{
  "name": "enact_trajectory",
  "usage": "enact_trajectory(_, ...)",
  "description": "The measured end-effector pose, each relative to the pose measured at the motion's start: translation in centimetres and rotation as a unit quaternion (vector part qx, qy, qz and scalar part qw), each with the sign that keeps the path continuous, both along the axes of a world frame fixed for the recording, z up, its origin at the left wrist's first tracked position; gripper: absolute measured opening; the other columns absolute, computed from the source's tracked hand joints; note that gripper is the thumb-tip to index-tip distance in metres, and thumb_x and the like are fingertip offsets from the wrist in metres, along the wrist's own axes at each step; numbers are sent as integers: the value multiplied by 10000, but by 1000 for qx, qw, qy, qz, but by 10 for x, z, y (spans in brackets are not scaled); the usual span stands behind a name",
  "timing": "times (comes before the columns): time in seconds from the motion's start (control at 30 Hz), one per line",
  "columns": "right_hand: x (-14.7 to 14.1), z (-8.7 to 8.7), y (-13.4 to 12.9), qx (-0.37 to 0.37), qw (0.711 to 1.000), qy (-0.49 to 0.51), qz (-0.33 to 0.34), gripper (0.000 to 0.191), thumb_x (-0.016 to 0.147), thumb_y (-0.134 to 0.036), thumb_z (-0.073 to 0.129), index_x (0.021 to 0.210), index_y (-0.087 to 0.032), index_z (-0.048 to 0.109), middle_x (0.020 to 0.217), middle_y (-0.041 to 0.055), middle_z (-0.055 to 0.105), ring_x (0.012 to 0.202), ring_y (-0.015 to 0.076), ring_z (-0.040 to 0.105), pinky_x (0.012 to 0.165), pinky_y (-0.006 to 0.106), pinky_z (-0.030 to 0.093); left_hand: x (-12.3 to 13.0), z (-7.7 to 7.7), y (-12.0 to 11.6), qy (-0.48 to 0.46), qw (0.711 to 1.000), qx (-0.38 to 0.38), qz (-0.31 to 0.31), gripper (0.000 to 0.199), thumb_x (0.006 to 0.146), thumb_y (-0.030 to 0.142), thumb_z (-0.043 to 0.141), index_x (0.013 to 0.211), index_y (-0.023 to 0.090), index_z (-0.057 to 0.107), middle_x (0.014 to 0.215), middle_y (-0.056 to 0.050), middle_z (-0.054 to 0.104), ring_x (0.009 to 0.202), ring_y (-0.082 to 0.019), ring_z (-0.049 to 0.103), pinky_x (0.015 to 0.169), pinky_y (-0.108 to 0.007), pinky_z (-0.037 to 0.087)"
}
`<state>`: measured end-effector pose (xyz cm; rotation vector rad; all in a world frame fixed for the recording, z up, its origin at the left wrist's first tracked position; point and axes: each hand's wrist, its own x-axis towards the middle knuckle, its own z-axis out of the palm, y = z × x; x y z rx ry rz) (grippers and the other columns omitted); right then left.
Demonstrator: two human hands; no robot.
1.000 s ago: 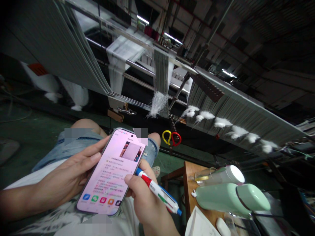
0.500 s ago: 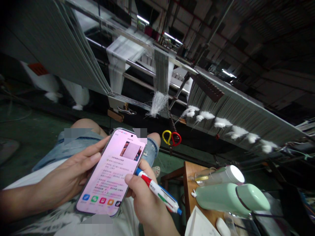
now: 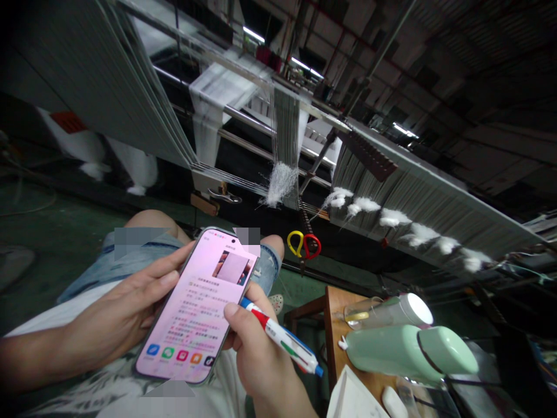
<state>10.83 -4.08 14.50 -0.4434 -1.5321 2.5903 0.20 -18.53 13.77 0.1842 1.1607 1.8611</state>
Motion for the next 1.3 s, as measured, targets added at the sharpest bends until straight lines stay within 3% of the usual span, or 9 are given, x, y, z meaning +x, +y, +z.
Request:
enact_trajectory(0.1,0,-1,0,-2,1000,1,-4,272,790,-326,609,1043,-229,629,892,26,686,667,126,599,736,305,510,0,0,0,5,1000,-1,-2,566,851,454,591,1378,473,386,1218,18,665,951,-207,634,807,-321,522)
enact_trajectory(0.27,-1,-1,0,-11,1000,6,-7,279,786,-321,621,1050,-230,636,789,-2,660,635,113,574,759,302,507,-1,0,-1,0,1000,-6,-2,597,838,471,602,1387,479,366,1237,28,655,998,-220,624,795,-305,524)
enact_trajectory(0.5,-1,0,1,-1,1000,5,-4,323,788,-325,614,1097,-230,619,804,5,663,671,134,590,759,319,495,1,1,1,-4,1000,7,-3,598,850,449,595,1399,461,359,1298,15,615,1059,-232,610,813,-315,532)
enact_trajectory(0.73,2,3,2,45,999,-24,-4,371,741,-276,639,1108,-233,607,881,15,668,680,141,581,606,251,427,0,0,1,-9,1000,-5,2,681,818,457,632,1420,456,314,1239,-2,650,1037,-241,624,800,-327,540)
enact_trajectory(0.83,2,2,2,50,998,-26,-10,347,749,-267,627,1095,-234,613,815,-1,652,629,124,548,595,244,414,1,2,1,-8,1000,-3,0,661,822,451,630,1412,459,331,1220,4,661,1010,-231,632,784,-317,543)
enact_trajectory(1.07,0,-1,1,-3,1000,-4,-8,284,766,-309,634,1038,-229,631,821,3,676,674,137,602,770,335,499,0,2,2,-4,1000,3,0,667,812,444,642,1408,456,342,1194,0,676,963,-224,646,760,-304,547)
enact_trajectory(1.23,-1,1,1,0,1000,-2,-4,310,786,-311,617,1082,-219,620,983,43,701,857,181,655,787,330,510,0,3,2,-6,1000,-2,3,633,806,443,653,1382,461,390,1160,13,692,950,-209,649,749,-283,551)
enact_trajectory(1.3,-1,1,1,-1,1000,-1,-7,309,793,-307,612,1089,-220,619,934,35,701,836,176,651,775,322,508,0,4,2,-6,1000,3,6,618,819,432,643,1383,453,393,1150,14,698,954,-203,651,746,-272,550)
